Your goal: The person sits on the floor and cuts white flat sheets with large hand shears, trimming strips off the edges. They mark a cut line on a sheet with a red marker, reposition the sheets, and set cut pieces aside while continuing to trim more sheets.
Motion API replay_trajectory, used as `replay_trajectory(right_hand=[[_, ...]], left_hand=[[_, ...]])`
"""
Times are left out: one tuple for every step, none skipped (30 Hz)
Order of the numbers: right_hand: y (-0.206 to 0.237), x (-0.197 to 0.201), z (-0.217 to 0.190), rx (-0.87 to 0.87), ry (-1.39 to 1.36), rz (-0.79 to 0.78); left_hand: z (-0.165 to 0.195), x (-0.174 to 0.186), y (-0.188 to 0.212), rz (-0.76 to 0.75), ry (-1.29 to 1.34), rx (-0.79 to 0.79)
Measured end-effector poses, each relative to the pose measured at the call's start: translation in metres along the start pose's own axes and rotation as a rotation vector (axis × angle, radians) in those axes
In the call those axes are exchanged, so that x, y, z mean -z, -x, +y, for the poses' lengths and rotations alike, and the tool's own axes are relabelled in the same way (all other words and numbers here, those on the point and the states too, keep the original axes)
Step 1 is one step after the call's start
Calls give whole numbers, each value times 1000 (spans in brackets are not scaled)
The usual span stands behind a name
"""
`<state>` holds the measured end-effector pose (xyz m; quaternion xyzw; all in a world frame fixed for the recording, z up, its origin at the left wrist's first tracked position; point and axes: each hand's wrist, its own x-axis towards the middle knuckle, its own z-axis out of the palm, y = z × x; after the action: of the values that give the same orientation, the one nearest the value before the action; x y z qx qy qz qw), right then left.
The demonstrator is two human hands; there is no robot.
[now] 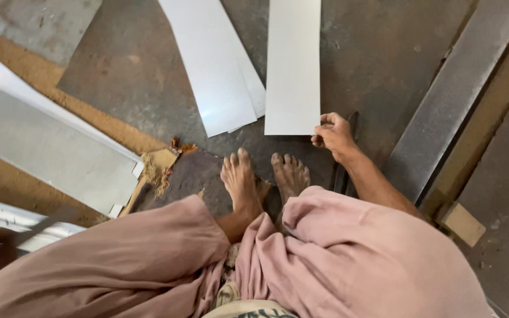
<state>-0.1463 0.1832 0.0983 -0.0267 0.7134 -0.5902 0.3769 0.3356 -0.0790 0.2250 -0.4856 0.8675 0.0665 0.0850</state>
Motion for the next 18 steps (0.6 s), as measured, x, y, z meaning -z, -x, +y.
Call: replay_trajectory(right_hand=[[-3, 0, 3, -5, -8, 13], [-7, -1, 5, -8, -14, 20], [-11, -1, 8, 10, -29, 10], [-16, -1, 11, 29, -41, 2], [-20, -1, 15, 45, -53, -5], [-25, -1, 17, 47, -70, -2], [-29, -1, 20, 48, -83, 2], [-33, 0, 21, 48, -87, 2], [-36, 2, 23, 52, -94, 10], [-39, 2, 24, 53, -103, 12], [-40, 3, 24, 52, -116, 12], [-41, 3, 23, 42, -89, 13], [-42, 4, 23, 36, -61, 14], [-44, 4, 24, 31, -31, 14], [-45, 4, 23, 19, -31, 21], [-47, 4, 24, 4, -25, 30], [-47, 4, 25, -16, -17, 35], [-47, 3, 26, -20, 1, 28]], left_hand=[[10, 33, -25, 5, -17, -2], [35, 52, -54, 21, -25, -27], [64, 71, -82, 34, -28, -66], [104, 80, -109, 50, -26, -110], [126, 111, -133, 53, -12, -171], [155, 132, -157, 35, 24, -229], [185, 146, -180, -3, 67, -286], [218, 142, -199, -84, 160, -331], [250, 125, -212, -255, 332, -334], [277, 98, -222, -423, 510, -296], [303, 62, -230, -665, 879, -252], [321, 19, -232, -731, 919, -67], [341, -30, -232, -845, 1139, 33], [355, -78, -227, -853, 1317, 301], [366, -121, -220, -841, 1479, 332], [375, -157, -210, -803, 1589, 379], [382, -180, -197, -761, 1697, 436], [385, -193, -185, -779, 1697, 476]])
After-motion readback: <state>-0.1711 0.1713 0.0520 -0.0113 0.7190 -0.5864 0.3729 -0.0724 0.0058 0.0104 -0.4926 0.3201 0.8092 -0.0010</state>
